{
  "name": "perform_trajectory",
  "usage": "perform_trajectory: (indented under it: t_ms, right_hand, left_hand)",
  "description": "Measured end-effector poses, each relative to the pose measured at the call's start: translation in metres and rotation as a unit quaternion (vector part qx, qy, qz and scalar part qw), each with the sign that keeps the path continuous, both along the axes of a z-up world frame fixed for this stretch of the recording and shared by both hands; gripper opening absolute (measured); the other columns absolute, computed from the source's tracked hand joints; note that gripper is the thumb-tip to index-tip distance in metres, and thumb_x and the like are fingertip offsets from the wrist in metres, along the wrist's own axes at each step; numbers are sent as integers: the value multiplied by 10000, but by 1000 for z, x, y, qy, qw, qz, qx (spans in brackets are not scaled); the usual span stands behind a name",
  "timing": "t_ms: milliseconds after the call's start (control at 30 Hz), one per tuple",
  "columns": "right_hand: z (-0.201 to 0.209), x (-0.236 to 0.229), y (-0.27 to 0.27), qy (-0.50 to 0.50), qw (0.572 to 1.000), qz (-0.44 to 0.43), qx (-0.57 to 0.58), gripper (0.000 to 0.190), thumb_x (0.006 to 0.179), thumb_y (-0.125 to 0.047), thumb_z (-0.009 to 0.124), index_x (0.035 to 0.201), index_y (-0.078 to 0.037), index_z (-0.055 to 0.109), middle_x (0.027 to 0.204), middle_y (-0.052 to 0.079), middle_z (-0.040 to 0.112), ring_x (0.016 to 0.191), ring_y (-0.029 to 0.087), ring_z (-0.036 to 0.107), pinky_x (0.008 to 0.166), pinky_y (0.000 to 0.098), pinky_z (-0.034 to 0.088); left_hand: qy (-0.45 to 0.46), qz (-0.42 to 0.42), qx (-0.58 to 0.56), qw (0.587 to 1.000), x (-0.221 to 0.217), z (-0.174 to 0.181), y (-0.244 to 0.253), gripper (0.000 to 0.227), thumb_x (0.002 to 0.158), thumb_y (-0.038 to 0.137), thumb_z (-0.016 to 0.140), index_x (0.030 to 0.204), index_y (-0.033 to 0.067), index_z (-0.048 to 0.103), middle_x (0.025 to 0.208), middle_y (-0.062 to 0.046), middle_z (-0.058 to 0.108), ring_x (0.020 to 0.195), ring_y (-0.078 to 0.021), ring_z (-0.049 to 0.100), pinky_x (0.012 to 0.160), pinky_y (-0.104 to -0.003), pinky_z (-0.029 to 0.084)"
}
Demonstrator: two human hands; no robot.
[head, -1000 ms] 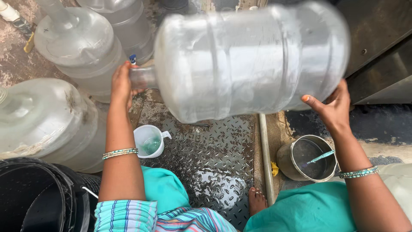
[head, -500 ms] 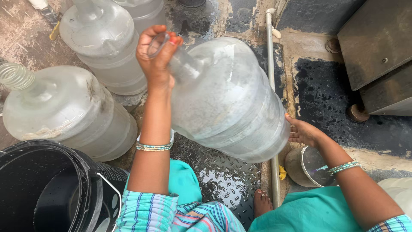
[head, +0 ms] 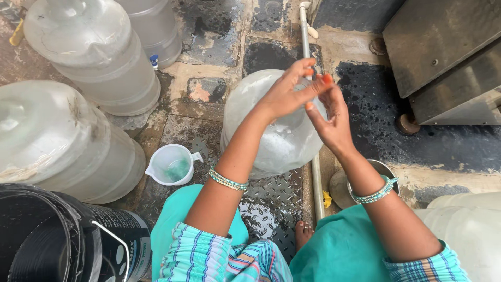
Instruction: The person scrubs the exterior of a large plastic water dispenser with a yellow sponge, rotating it to clean multiple sides. The person then lifts and tilts the dispenser to inspect the interior and exterior surfaces.
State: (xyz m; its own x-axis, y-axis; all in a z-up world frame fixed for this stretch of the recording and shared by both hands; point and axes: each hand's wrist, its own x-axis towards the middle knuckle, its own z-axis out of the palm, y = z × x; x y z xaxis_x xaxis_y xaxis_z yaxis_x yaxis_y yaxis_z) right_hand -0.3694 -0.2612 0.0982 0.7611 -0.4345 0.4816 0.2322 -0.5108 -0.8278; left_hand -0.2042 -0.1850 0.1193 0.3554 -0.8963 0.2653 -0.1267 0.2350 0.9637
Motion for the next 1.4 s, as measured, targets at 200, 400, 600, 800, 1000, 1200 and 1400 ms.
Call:
perform_trajectory:
  t_ms: [200,400,600,800,1000,1200,1400]
  right_hand:
    - [-21,51,43,-82,987,-136,24,873,780,-212,937,1410,-42,357,1313,68,496,1245,196,516,1078,350,448]
    - [-23,69,26,-140,966,-201,86,476,824,-73,858,1163,-52,524,1064,33,591,999,143,592,919,286,493]
    - [48,93,28,-158,970,-152,101,440,805,-70,881,1087,-46,545,981,36,595,894,142,601,799,294,511]
    - [128,6,3,-221,973,35,-66,441,910,-157,803,1245,-15,555,1125,95,622,1042,216,684,935,337,559]
    - [105,-90,-102,-192,976,-95,42,487,1002,-262,693,1375,4,528,1278,153,606,1151,266,659,996,412,550]
    - [-47,-104,-152,-13,911,-127,392,572,1094,-367,583,1504,23,500,1431,211,590,1260,317,634,1056,487,541]
    - [-141,-97,-119,336,811,-240,415,503,1091,-364,297,1456,-49,440,1220,208,618,1000,305,635,786,444,564]
  left_hand:
    - [214,-181,-98,955,27,3,34,1112,882,901,330,1631,83,256,1659,-277,288,1575,-399,208,880,-345,314]
    - [19,8,-6,1000,50,2,79,907,845,758,555,1457,87,547,1537,-192,523,1461,-308,431,1136,-382,379]
    - [-99,241,226,939,115,-30,151,874,741,682,719,1351,65,613,1388,-184,632,1288,-273,604,1074,-406,469]
    - [-51,332,252,908,161,-32,198,1128,735,775,762,1465,-28,458,1455,-294,497,1358,-348,514,1120,-469,420]
    - [53,184,-226,955,146,44,225,1157,747,693,842,1565,12,390,1397,-149,592,1346,-271,584,1212,-427,471]
    - [-165,164,-127,964,103,81,219,1112,766,523,912,1599,4,389,1518,-170,575,1411,-276,547,1209,-411,414]
    - [17,288,249,924,113,59,205,936,607,516,846,1375,19,644,1288,-191,723,1169,-282,699,1040,-394,500]
